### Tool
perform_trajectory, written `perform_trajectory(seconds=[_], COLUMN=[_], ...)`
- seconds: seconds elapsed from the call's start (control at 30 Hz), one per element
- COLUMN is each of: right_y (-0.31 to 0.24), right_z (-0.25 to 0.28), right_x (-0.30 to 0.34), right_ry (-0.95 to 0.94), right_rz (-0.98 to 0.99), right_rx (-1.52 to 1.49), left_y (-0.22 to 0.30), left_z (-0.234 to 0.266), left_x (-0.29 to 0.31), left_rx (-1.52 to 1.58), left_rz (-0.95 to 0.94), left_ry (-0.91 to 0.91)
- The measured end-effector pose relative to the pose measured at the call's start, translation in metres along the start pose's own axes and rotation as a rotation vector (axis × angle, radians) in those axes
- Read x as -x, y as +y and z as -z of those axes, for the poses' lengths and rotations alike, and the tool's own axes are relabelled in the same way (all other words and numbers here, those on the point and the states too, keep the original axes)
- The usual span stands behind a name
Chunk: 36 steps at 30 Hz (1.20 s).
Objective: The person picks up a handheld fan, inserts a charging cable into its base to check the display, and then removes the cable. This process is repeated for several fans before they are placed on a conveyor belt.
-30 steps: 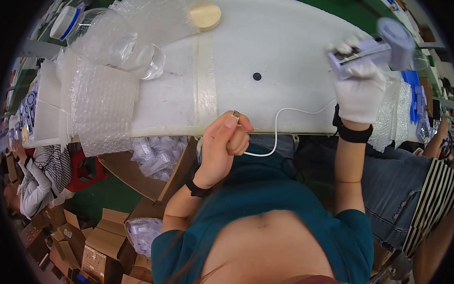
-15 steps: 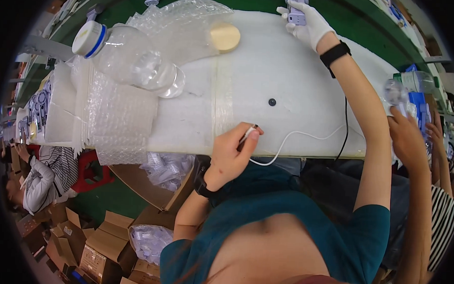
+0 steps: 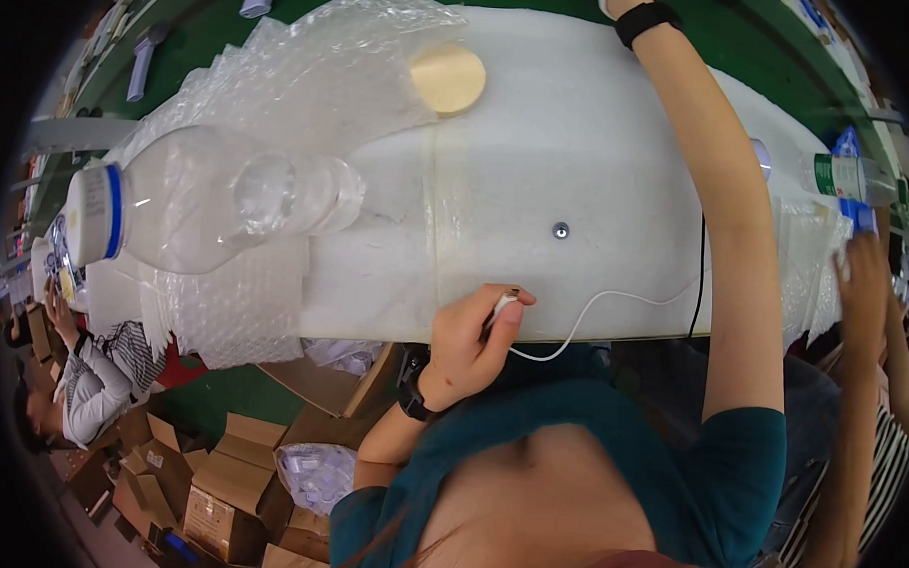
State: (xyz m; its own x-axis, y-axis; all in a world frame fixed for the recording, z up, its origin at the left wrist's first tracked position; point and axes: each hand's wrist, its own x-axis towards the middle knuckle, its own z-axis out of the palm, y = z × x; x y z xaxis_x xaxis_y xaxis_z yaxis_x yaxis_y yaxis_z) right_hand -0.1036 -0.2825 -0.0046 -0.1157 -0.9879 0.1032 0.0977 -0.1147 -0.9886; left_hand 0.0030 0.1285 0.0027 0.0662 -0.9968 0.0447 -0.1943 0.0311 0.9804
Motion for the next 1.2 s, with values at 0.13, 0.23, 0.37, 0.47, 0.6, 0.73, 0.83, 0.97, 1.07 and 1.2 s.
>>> perform_trajectory(seconds=[0.13,0.23,0.37,0.47,0.6,0.73,0.83,0.97,1.07,1.2], right_y=[-0.031,-0.071,-0.147,-0.195,-0.124,-0.094,-0.102,-0.087,-0.092,-0.106], right_z=[-0.038,-0.019,0.033,0.055,0.146,0.182,0.172,0.168,0.147,0.111], right_x=[0.066,0.111,0.167,0.205,0.216,0.242,0.249,0.264,0.286,0.318], right_ry=[-0.044,-0.419,-0.663,-0.663,-0.417,-0.129,-0.031,0.031,-0.07,-0.36], right_rz=[0.104,0.166,0.268,0.06,0.808,-0.048,-0.294,-0.17,-0.077,-0.149], right_rx=[0.198,0.142,0.413,1.055,1.252,1.511,1.403,1.219,1.066,0.888], left_y=[-0.005,-0.01,-0.008,-0.009,-0.011,-0.01,-0.007,-0.009,-0.014,-0.003], left_z=[0.001,-0.001,-0.004,-0.002,0.0,-0.004,-0.006,-0.006,-0.006,-0.018], left_x=[0.006,0.008,0.006,0.01,0.013,0.012,0.013,0.012,0.017,0.006], left_rx=[0.01,0.001,0.034,0.054,0.04,0.032,0.06,0.15,0.204,0.218], left_rz=[0.079,0.07,0.082,0.125,0.115,0.086,0.097,0.121,0.139,-0.068], left_ry=[0.061,0.078,0.082,0.095,0.076,0.045,0.063,0.102,0.101,0.12])
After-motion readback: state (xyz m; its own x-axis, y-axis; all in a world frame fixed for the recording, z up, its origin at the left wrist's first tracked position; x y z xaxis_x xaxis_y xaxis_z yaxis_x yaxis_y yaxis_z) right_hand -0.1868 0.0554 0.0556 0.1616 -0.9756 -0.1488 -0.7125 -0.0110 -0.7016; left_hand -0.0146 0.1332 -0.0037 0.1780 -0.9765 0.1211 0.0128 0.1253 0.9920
